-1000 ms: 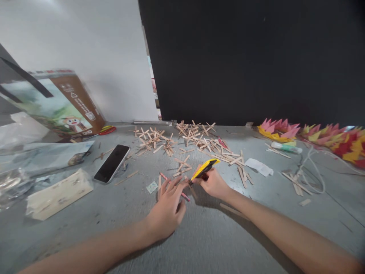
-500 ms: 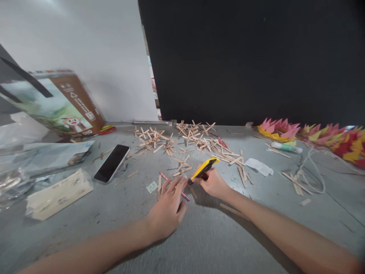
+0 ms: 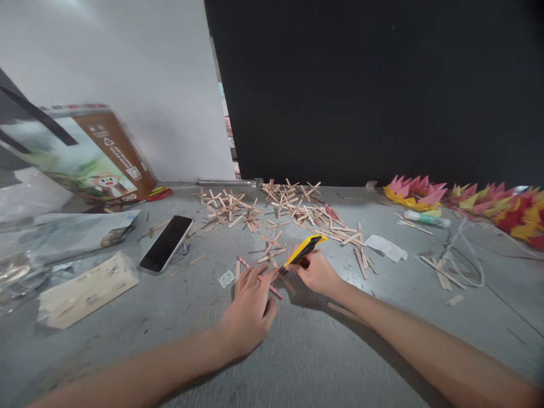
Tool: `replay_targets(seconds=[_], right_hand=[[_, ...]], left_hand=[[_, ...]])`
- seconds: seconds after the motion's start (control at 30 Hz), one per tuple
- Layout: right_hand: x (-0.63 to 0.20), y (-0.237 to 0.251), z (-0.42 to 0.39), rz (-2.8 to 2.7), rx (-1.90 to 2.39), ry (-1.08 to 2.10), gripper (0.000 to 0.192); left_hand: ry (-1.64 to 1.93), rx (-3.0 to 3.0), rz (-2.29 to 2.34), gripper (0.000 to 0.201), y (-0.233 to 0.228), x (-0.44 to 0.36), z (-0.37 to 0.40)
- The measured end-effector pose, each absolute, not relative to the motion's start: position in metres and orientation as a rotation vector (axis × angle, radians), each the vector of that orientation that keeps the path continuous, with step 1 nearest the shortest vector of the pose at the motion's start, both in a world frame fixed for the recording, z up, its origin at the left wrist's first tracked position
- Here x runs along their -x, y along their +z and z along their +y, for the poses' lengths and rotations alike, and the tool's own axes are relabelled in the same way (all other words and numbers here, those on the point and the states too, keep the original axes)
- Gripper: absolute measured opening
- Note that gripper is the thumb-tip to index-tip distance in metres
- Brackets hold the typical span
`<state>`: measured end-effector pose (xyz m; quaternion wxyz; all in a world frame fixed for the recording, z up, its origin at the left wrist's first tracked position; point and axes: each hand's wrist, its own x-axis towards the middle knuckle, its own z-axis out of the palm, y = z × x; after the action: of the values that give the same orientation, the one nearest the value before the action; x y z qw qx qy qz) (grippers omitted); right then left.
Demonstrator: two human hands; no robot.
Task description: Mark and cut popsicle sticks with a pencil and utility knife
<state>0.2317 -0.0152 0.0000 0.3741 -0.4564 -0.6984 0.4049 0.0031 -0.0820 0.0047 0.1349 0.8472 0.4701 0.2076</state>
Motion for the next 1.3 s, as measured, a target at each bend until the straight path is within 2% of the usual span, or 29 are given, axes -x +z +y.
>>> replay_targets(seconds=[0.3, 0.53, 1.3], right_hand=[[-0.2315, -0.0001, -0.0145, -1.831, 1.243, 0.981, 0.018], [-0.2317, 0.0024, -0.0156, -1.835, 1.268, 0.982, 0.018], [-0.2336, -0.0009, -0.0135, -1.884, 1.242, 0.897, 0.025]], left_hand=[[0.668, -2.416, 1.343, 0.052, 0.0076, -0.0034, -0.0842], [0.732, -2.346, 1.338, 0.039, 0.0106, -0.0041, -0.0849], [0.754, -2.336, 1.245, 0.030, 0.0088, -0.0035, -0.0822]])
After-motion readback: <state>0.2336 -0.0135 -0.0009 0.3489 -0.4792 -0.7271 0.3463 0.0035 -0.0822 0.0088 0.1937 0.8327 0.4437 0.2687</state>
